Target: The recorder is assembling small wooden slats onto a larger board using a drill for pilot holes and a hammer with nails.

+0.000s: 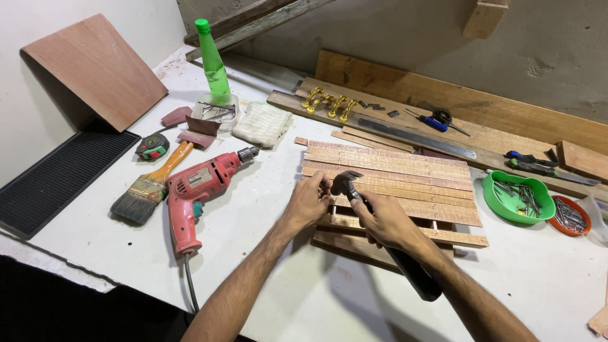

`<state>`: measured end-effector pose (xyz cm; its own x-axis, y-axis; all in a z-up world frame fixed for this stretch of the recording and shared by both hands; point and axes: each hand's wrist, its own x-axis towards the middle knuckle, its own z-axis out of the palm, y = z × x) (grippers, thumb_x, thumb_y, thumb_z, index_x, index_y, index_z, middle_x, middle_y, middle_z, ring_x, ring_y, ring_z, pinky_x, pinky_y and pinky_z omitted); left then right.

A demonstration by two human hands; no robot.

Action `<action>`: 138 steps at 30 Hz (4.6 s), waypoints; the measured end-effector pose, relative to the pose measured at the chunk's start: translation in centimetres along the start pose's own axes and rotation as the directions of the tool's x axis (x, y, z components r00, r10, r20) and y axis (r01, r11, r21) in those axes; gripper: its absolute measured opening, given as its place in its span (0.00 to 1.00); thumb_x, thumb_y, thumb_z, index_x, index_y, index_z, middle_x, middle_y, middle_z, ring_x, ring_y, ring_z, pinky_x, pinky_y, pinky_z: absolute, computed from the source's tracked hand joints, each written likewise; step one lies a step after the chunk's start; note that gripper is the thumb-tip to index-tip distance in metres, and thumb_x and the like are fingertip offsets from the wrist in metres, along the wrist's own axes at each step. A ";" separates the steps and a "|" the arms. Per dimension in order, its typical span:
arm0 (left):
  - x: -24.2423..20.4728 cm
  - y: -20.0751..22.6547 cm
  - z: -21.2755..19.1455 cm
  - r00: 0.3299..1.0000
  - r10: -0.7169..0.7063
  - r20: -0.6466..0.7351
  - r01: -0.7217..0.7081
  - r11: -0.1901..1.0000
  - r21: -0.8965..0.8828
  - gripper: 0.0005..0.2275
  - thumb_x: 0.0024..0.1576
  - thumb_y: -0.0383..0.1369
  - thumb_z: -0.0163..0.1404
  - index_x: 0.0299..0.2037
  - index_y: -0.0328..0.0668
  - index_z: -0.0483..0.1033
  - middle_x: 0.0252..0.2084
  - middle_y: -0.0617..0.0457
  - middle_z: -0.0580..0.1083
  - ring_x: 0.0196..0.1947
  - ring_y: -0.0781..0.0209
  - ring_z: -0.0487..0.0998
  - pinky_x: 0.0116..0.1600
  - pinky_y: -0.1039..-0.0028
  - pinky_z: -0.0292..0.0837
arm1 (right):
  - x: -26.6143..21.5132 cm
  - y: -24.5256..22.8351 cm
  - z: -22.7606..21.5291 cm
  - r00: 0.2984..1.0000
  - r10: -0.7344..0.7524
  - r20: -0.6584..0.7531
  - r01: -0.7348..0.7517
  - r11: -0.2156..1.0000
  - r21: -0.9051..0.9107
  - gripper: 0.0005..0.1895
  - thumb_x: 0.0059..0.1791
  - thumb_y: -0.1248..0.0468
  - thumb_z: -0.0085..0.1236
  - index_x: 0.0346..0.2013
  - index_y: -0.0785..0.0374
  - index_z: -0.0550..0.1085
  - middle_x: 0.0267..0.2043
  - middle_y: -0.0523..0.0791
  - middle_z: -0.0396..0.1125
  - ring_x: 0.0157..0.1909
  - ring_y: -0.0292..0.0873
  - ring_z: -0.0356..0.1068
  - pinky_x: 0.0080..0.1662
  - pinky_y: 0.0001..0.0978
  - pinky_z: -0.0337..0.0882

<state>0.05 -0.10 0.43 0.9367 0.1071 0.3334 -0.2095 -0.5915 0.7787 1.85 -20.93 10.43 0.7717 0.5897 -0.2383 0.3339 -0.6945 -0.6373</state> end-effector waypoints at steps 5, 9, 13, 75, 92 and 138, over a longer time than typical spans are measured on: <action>-0.2 -0.1 0.1 1.000 0.013 -0.012 -0.013 1.000 -0.009 0.08 0.51 0.18 0.54 0.36 0.35 0.69 0.31 0.47 0.76 0.33 0.55 0.80 0.38 0.65 0.77 | 0.6 1.3 1.1 0.999 0.037 0.002 -0.037 0.999 -0.034 0.21 0.57 0.52 0.39 0.55 0.61 0.71 0.16 0.45 0.68 0.15 0.40 0.70 0.20 0.35 0.74; 0.0 -0.7 0.5 1.000 0.001 0.001 -0.001 1.000 0.000 0.07 0.51 0.18 0.53 0.37 0.35 0.70 0.31 0.47 0.76 0.33 0.55 0.80 0.38 0.65 0.78 | 0.2 0.9 0.4 0.999 -0.034 -0.014 0.034 0.999 0.000 0.21 0.57 0.51 0.41 0.50 0.64 0.73 0.15 0.44 0.68 0.15 0.40 0.70 0.20 0.36 0.73; -0.2 -0.1 0.1 1.000 0.007 -0.015 -0.007 1.000 -0.009 0.07 0.51 0.19 0.53 0.37 0.35 0.70 0.31 0.47 0.76 0.34 0.54 0.80 0.38 0.65 0.78 | -0.3 0.6 0.9 0.999 -0.010 -0.047 0.011 1.000 0.016 0.20 0.56 0.52 0.41 0.54 0.61 0.70 0.13 0.47 0.67 0.14 0.42 0.69 0.19 0.38 0.72; 3.1 7.7 15.5 0.675 0.581 0.455 -0.688 0.719 0.103 0.12 0.58 0.42 0.59 0.39 0.41 0.79 0.36 0.52 0.75 0.38 0.58 0.72 0.43 0.65 0.72 | -10.4 26.9 -3.6 0.644 0.298 -0.704 -0.560 0.811 -0.169 0.22 0.51 0.56 0.57 0.49 0.74 0.69 0.47 0.57 0.62 0.42 0.58 0.73 0.39 0.50 0.76; 3.0 7.9 14.7 0.700 0.579 0.418 -0.650 0.759 0.037 0.14 0.54 0.40 0.61 0.42 0.40 0.78 0.37 0.51 0.75 0.41 0.56 0.72 0.50 0.65 0.73 | -10.9 20.2 -6.5 0.604 -0.055 -0.795 -0.283 0.918 -0.279 0.19 0.51 0.61 0.59 0.53 0.68 0.73 0.45 0.52 0.67 0.47 0.52 0.69 0.47 0.45 0.72; 10.5 4.0 0.8 0.757 0.536 0.373 -0.633 0.744 0.214 0.08 0.57 0.37 0.58 0.39 0.44 0.82 0.36 0.52 0.78 0.41 0.55 0.74 0.47 0.62 0.73 | 2.0 7.1 -3.6 0.882 -0.258 -0.394 0.039 0.873 -0.486 0.11 0.50 0.62 0.57 0.44 0.64 0.75 0.46 0.52 0.70 0.49 0.55 0.70 0.50 0.48 0.71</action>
<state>9.23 -2.05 6.62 0.7017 -0.5342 0.4715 -0.6884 -0.6791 0.2550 7.71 -26.18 8.13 0.8076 0.5373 0.2432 0.5846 -0.7838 -0.2096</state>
